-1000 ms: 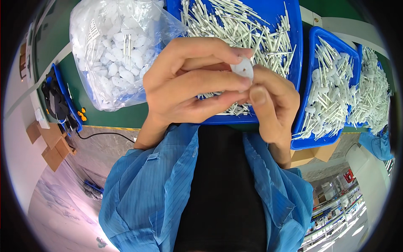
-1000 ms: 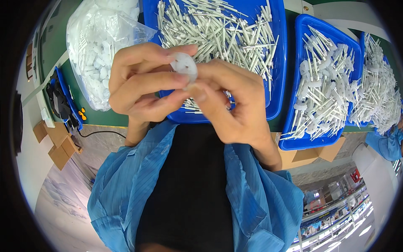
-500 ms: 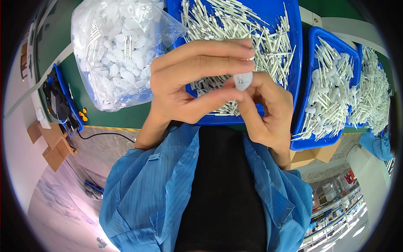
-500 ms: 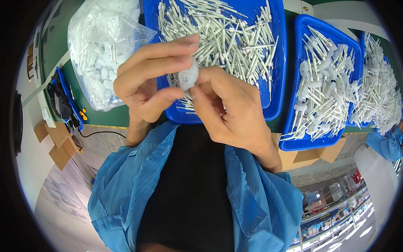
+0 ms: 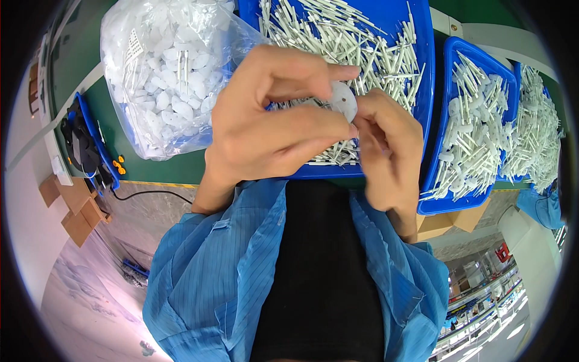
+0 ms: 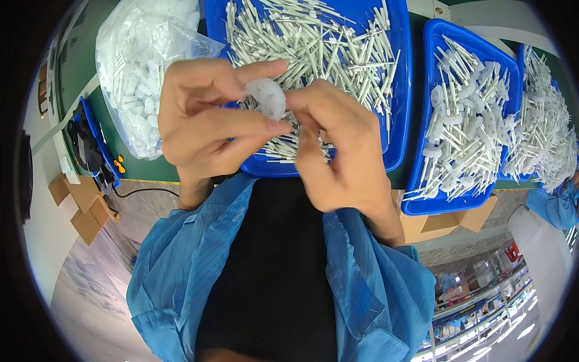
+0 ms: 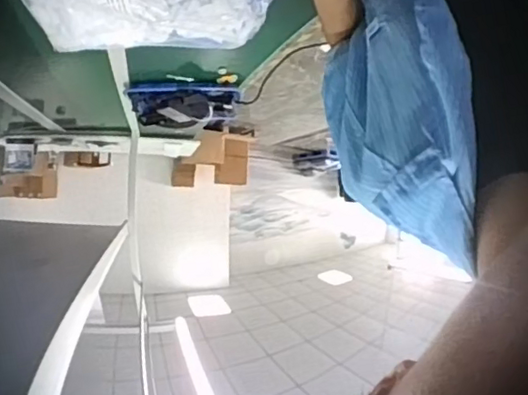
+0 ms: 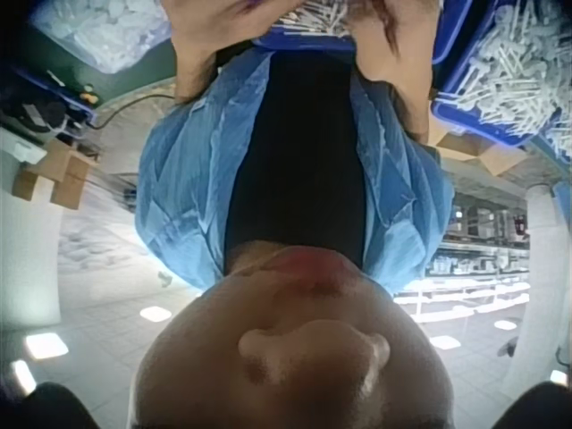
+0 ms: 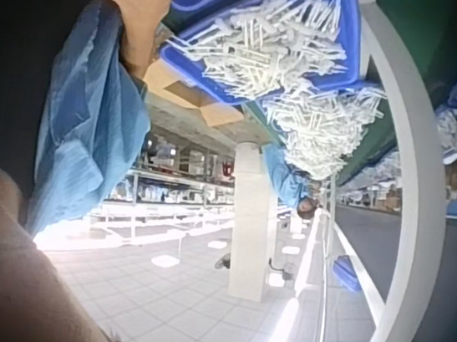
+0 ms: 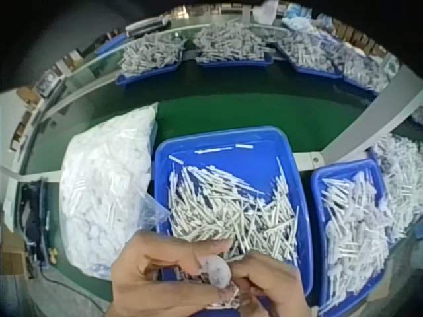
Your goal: The person repeatedly picks up a white plastic rod and a white plastic cap from blue trays. They insert the rod into the cap by hand, completing the assembly of the two components. The person continues this repetitive assembly process throughout the clip.
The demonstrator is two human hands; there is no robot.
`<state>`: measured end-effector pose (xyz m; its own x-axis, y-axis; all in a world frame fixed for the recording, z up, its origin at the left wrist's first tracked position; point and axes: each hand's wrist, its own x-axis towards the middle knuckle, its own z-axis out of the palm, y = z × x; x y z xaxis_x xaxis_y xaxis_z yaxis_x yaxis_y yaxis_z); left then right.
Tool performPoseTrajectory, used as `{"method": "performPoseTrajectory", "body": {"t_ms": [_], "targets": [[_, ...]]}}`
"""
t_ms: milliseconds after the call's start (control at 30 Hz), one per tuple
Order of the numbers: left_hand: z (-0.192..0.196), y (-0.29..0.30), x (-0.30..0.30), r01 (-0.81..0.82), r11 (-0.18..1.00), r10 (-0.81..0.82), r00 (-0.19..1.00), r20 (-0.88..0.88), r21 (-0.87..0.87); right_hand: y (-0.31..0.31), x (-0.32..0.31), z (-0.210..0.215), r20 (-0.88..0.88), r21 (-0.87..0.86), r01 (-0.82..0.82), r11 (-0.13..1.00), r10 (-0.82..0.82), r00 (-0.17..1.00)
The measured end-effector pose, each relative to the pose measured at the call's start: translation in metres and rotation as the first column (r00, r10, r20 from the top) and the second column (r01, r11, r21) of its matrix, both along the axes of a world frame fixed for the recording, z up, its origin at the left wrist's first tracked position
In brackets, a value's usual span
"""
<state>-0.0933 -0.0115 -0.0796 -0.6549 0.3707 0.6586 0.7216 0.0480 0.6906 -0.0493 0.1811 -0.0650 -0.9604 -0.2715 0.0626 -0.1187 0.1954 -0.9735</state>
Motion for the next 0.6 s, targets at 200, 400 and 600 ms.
{"method": "performPoseTrajectory", "body": {"t_ms": [200, 400, 600], "targets": [[0.003, -0.002, 0.016, 0.062, 0.995, -0.053, 0.992, 0.111, -0.076, -0.006, 0.002, 0.004, 0.383, -0.35, 0.071, 0.934, 0.073, 0.921], [-0.005, -0.002, 0.015, 0.053, 0.998, -0.057, 0.991, -0.121, -0.037, 0.005, -0.006, 0.008, 0.225, -0.117, -0.097, 0.988, 0.121, 0.967], [-0.011, 0.0, 0.019, -0.01, 0.947, -0.068, 0.971, 0.23, 0.32, -0.002, -0.029, 0.006, -0.165, 0.436, 0.425, 0.794, -0.393, 0.904]]}}
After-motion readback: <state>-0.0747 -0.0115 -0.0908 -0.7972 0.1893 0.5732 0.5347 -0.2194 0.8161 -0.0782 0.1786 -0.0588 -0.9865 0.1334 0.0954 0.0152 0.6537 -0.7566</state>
